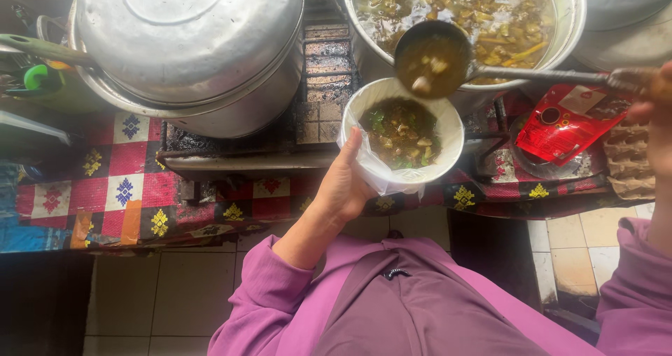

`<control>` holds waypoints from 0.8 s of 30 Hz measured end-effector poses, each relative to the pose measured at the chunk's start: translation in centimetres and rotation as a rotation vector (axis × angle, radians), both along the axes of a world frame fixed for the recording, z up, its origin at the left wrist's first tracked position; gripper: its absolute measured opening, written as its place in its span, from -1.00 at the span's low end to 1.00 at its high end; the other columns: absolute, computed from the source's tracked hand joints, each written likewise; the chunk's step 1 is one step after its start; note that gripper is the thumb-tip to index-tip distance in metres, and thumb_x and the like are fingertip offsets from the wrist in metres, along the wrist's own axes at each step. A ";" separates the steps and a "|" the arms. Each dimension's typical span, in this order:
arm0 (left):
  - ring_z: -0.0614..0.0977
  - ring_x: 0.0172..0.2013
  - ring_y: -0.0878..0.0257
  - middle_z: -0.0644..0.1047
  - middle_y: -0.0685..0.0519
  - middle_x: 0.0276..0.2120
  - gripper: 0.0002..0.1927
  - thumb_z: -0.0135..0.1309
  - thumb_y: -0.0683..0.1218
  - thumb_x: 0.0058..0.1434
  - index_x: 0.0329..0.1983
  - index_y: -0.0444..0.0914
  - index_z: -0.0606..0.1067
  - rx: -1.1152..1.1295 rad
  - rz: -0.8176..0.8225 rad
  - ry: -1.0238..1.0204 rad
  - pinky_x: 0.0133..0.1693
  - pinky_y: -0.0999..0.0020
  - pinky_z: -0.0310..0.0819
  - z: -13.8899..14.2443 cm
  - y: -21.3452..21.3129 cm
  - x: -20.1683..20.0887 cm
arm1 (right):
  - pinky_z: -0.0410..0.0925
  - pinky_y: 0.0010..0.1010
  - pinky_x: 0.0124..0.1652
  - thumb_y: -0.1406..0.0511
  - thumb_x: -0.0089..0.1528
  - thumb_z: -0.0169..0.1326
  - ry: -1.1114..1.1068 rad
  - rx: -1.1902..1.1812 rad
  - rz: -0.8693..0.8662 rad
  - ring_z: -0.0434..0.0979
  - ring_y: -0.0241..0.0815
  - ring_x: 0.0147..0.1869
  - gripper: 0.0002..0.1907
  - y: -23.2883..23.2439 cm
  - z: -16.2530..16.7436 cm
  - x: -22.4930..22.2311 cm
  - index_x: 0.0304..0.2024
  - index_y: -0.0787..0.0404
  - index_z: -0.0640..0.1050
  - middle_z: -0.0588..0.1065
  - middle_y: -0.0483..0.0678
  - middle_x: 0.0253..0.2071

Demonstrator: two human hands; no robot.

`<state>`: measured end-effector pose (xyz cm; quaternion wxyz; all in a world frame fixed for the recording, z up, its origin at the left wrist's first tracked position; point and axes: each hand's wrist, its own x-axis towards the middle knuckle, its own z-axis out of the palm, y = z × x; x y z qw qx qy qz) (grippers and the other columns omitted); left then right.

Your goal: The person places cooked meat pieces from a blue bowl into a serving bowl, ladles hot soup broth over them from a large pot, then transfers the contents into a plastic bag. They add noodles, sambal sauce, lime, and garnishes into the bag, gather and tie it closed, and set the packed order aside.

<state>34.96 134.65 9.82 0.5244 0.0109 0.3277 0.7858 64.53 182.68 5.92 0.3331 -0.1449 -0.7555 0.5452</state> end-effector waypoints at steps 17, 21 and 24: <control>0.41 0.31 -0.06 0.35 -0.14 0.33 -0.14 0.04 0.30 0.26 0.49 -0.21 0.12 0.060 0.047 0.015 0.27 -0.11 0.33 -0.1 -0.6 -0.1 | 0.44 -0.23 -0.07 0.22 0.63 -0.10 0.140 0.504 -0.104 0.55 0.05 -0.12 -0.65 -19.0 11.6 -7.6 -0.05 0.43 0.44 0.50 0.21 -0.12; 0.41 0.31 -0.05 0.34 -0.12 0.34 -0.12 0.05 0.32 0.24 0.49 -0.20 0.11 0.037 0.031 0.004 0.26 -0.13 0.33 -0.2 -0.5 -0.2 | 0.53 -0.20 -0.09 0.24 0.67 -0.06 0.182 -0.035 -0.102 0.62 0.04 -0.08 -0.71 -17.4 10.2 -7.9 -0.03 0.37 0.42 0.46 0.17 -0.10; 0.41 0.31 -0.06 0.35 -0.12 0.34 -0.11 0.05 0.33 0.23 0.49 -0.19 0.11 0.024 0.020 0.002 0.25 -0.15 0.34 -0.2 -0.4 -0.3 | 0.52 -0.14 -0.07 0.29 0.60 -0.06 0.252 -0.299 -0.126 0.56 0.05 -0.10 -0.81 -14.0 7.9 -8.0 0.03 0.34 0.41 0.47 0.18 -0.07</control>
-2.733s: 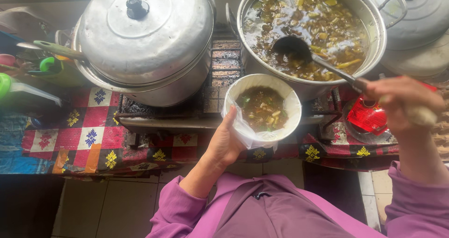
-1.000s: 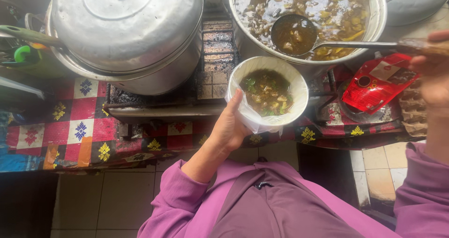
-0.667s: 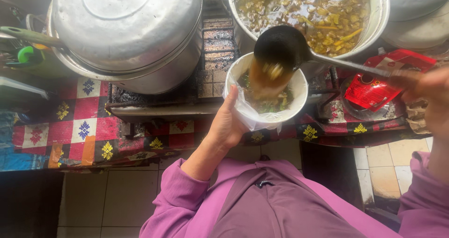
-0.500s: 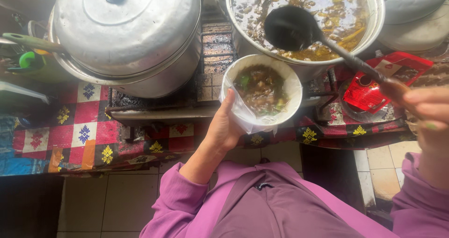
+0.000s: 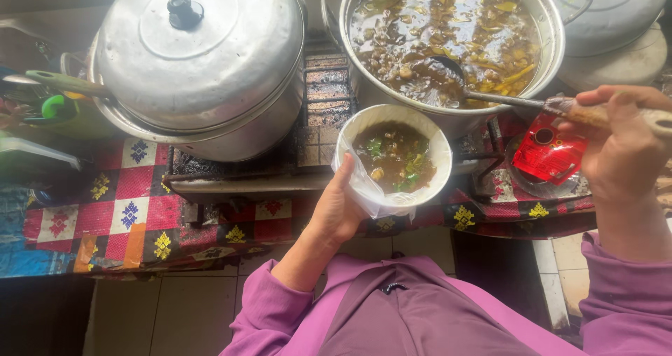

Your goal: The person places cooked meat pieces from a blue bowl into a serving bowl, ladles hot soup broth over them from a large pot, then transfers the contents into a plastic bag. They add noodles, sambal sauce, lime, and garnishes into the bag, gather and tie it closed, and set the packed order aside.

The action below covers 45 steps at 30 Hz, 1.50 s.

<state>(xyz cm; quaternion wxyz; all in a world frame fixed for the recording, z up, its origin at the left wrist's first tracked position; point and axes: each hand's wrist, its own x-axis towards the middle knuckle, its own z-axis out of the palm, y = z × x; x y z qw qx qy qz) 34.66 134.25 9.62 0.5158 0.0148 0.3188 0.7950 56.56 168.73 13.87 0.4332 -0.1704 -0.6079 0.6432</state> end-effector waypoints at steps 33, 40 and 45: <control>0.40 0.32 -0.04 0.35 -0.13 0.33 -0.17 0.01 0.27 0.33 0.50 -0.25 0.12 0.115 0.039 0.046 0.30 -0.03 0.32 0.4 0.0 -0.9 | 0.42 -0.38 -0.03 0.12 0.59 -0.10 -0.116 0.718 0.152 0.55 -0.14 -0.11 -0.64 -0.5 -3.7 6.8 0.09 0.32 0.46 0.46 0.05 -0.05; 0.42 0.29 -0.07 0.37 -0.16 0.31 -0.20 -0.02 0.26 0.33 0.48 -0.25 0.12 0.082 0.026 0.011 0.28 -0.09 0.32 0.1 -0.1 -0.7 | 0.51 -0.27 -0.05 0.21 0.68 -0.09 -0.106 0.298 0.078 0.61 0.01 -0.11 -0.67 -1.3 0.1 1.9 -0.03 0.37 0.46 0.47 0.16 -0.12; 0.42 0.30 -0.06 0.36 -0.14 0.31 -0.20 -0.03 0.26 0.33 0.49 -0.22 0.12 0.069 0.029 0.010 0.28 -0.09 0.32 -0.1 -0.1 -0.5 | 0.52 -0.13 -0.08 0.31 0.62 -0.07 0.006 -0.062 0.014 0.56 0.07 -0.10 -0.83 0.0 -0.1 0.4 0.03 0.33 0.42 0.46 0.18 -0.08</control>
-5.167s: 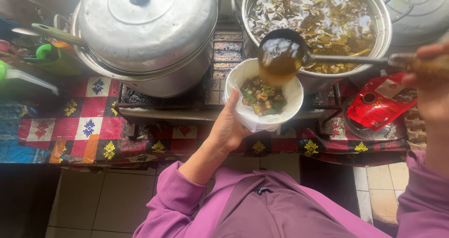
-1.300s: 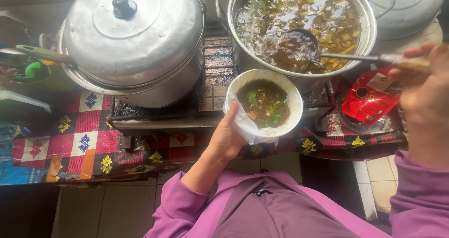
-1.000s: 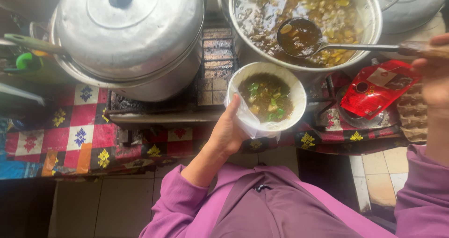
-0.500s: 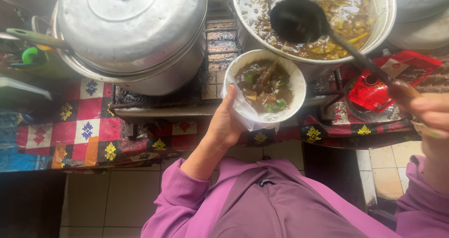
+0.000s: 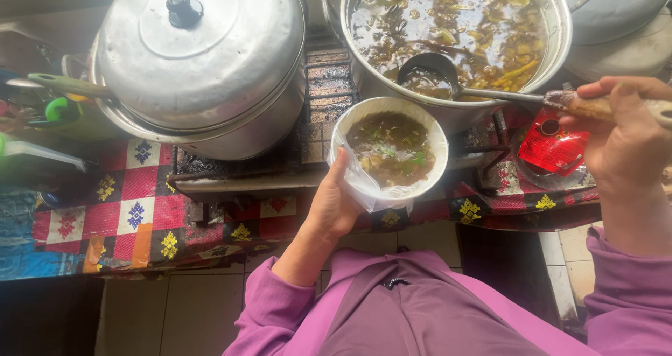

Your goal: The person places cooked meat pieces from a blue bowl into a serving bowl, ladles hot soup broth over them from a large pot, then transfers the contents into a plastic bag. They add noodles, sambal sauce, lime, and garnishes into the bag, gather and tie it closed, and set the packed order aside.

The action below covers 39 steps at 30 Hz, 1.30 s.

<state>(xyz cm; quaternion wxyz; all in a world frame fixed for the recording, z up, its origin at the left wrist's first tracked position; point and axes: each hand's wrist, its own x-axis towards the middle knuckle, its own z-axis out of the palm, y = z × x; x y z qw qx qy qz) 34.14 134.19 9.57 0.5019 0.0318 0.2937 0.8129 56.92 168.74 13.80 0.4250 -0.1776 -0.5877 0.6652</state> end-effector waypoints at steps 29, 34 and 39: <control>0.41 0.31 -0.07 0.34 -0.16 0.34 -0.19 -0.08 0.30 0.34 0.50 -0.22 0.10 -0.002 -0.022 -0.015 0.27 -0.12 0.33 0.3 1.5 0.7 | 0.43 -0.43 0.10 0.35 0.68 -0.16 0.110 -0.224 0.203 0.54 -0.15 0.20 -0.79 17.8 -4.9 5.2 0.31 0.32 0.36 0.43 -0.06 0.19; 0.40 0.32 -0.09 0.32 -0.17 0.36 -0.17 -0.14 0.34 0.35 0.50 -0.23 0.08 0.052 -0.026 0.010 0.28 -0.14 0.34 0.8 1.5 0.7 | 0.42 -0.34 0.08 0.26 0.59 -0.14 -0.078 0.061 0.151 0.56 -0.13 0.17 -0.74 10.3 -3.6 6.9 0.23 0.28 0.38 0.44 -0.06 0.00; 0.40 0.32 -0.10 0.31 -0.17 0.36 -0.14 -0.16 0.37 0.34 0.51 -0.24 0.07 0.062 -0.020 0.040 0.27 -0.15 0.36 1.0 1.0 0.5 | 0.43 -0.32 0.07 0.21 0.57 -0.14 -0.172 0.538 0.184 0.55 -0.09 0.07 -0.73 0.0 -1.7 7.1 0.15 0.28 0.40 0.44 0.00 -0.07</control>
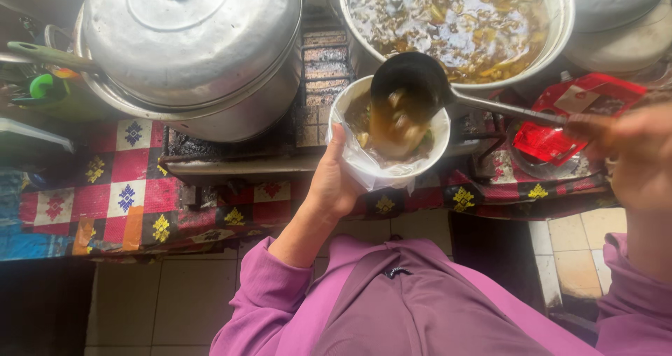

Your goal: The person places cooked meat pieces from a blue bowl into a serving bowl, ladles hot soup broth over them from a large pot, then transfers the contents into a plastic bag. They add noodles, sambal sauce, lime, and garnishes into the bag, gather and tie it closed, and set the packed order aside.

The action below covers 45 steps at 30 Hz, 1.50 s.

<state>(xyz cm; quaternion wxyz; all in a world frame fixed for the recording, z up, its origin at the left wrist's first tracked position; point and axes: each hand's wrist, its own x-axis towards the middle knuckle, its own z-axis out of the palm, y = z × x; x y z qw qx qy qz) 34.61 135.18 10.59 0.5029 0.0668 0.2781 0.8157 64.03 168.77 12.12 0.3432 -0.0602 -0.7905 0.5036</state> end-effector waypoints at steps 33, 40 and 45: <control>0.37 0.33 -0.05 0.32 -0.13 0.35 -0.19 -0.09 0.30 0.34 0.50 -0.22 0.10 -0.053 0.029 -0.012 0.31 -0.07 0.27 -0.9 0.3 1.2 | 0.52 -0.09 -0.13 0.28 0.60 -0.01 0.126 -0.708 -0.181 0.59 0.06 -0.07 -0.87 3.5 2.8 -7.1 0.05 0.23 0.43 0.48 0.12 -0.06; 0.37 0.33 -0.05 0.32 -0.14 0.36 -0.17 -0.10 0.32 0.34 0.50 -0.23 0.11 -0.040 0.005 -0.003 0.30 -0.09 0.28 -0.9 0.6 1.1 | 0.47 -0.17 -0.12 0.17 0.59 -0.08 0.189 -0.800 -0.181 0.54 -0.02 -0.05 -0.75 9.8 0.6 -6.7 0.14 0.22 0.40 0.46 0.05 -0.05; 0.37 0.34 -0.04 0.31 -0.12 0.37 -0.18 -0.09 0.32 0.33 0.50 -0.21 0.10 -0.032 0.013 0.001 0.31 -0.06 0.28 -1.0 1.1 1.0 | 0.52 -0.27 -0.01 0.17 0.62 -0.12 0.195 -0.753 -0.053 0.58 -0.10 0.00 -0.74 14.7 -1.5 -4.4 0.22 0.19 0.40 0.45 0.00 0.01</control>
